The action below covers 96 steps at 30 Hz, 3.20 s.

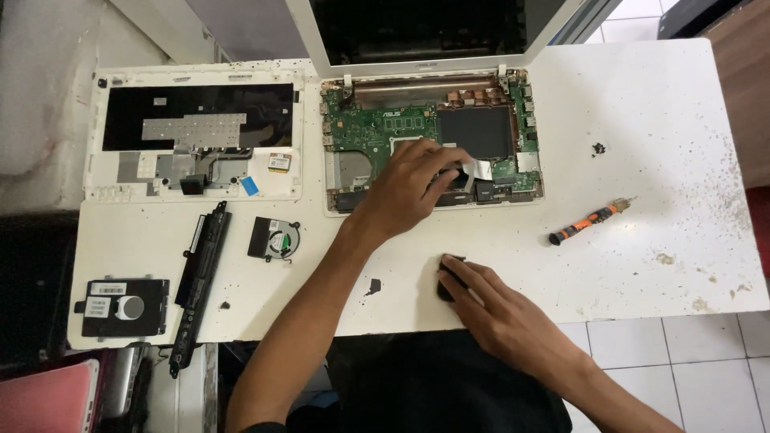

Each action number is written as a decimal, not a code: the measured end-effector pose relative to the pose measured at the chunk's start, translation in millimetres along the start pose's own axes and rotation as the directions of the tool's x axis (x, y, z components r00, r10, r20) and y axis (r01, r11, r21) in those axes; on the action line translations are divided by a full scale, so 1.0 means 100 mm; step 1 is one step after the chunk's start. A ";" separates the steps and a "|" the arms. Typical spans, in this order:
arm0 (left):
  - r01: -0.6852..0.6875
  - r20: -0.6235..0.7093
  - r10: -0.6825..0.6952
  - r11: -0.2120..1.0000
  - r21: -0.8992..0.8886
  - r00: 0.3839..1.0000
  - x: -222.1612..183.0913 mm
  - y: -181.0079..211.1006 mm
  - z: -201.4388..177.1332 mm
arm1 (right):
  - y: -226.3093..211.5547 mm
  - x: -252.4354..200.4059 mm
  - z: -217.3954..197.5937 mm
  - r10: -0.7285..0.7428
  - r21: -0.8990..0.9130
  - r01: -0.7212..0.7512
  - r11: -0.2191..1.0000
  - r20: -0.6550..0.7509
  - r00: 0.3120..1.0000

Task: Installing and seating a motherboard into a laptop chassis during final assembly.

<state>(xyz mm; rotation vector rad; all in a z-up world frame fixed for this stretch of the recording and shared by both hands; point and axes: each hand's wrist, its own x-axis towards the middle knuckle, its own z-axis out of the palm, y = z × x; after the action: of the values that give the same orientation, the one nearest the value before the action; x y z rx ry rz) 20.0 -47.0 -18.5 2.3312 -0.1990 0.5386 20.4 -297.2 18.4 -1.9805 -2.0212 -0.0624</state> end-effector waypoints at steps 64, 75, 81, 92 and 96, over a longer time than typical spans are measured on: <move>0.053 -0.204 -0.195 0.834 -0.550 0.959 -0.01 -0.10 -0.61 | 0.55 0.84 0.63 0.014 0.110 0.049 0.993 -0.508 0.861; -0.056 -0.728 -0.067 0.988 -0.143 0.682 -0.07 -0.35 -0.56 | 0.41 1.00 0.48 0.185 0.311 0.002 0.950 -0.568 0.802; -0.058 -0.860 0.079 0.997 0.057 0.504 -0.06 -0.42 -0.58 | 0.15 1.10 0.28 0.300 0.599 0.014 0.801 -0.421 0.856; -0.018 -0.946 0.022 1.000 0.017 0.323 -0.10 -0.56 -0.75 | 0.31 1.33 0.28 0.342 0.539 -0.093 0.837 -0.385 0.857; 0.000 -0.962 -0.082 0.996 -0.085 0.259 -0.11 -0.61 -0.78 | 0.62 1.44 0.56 0.225 0.230 -0.135 0.964 -0.431 0.874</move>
<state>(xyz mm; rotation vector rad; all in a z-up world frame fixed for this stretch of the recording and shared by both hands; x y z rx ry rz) 2.2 50.7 -10.3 1.4889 0.4499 1.8073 71.0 -141.1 -9.7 -1.8147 -1.4819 -0.2534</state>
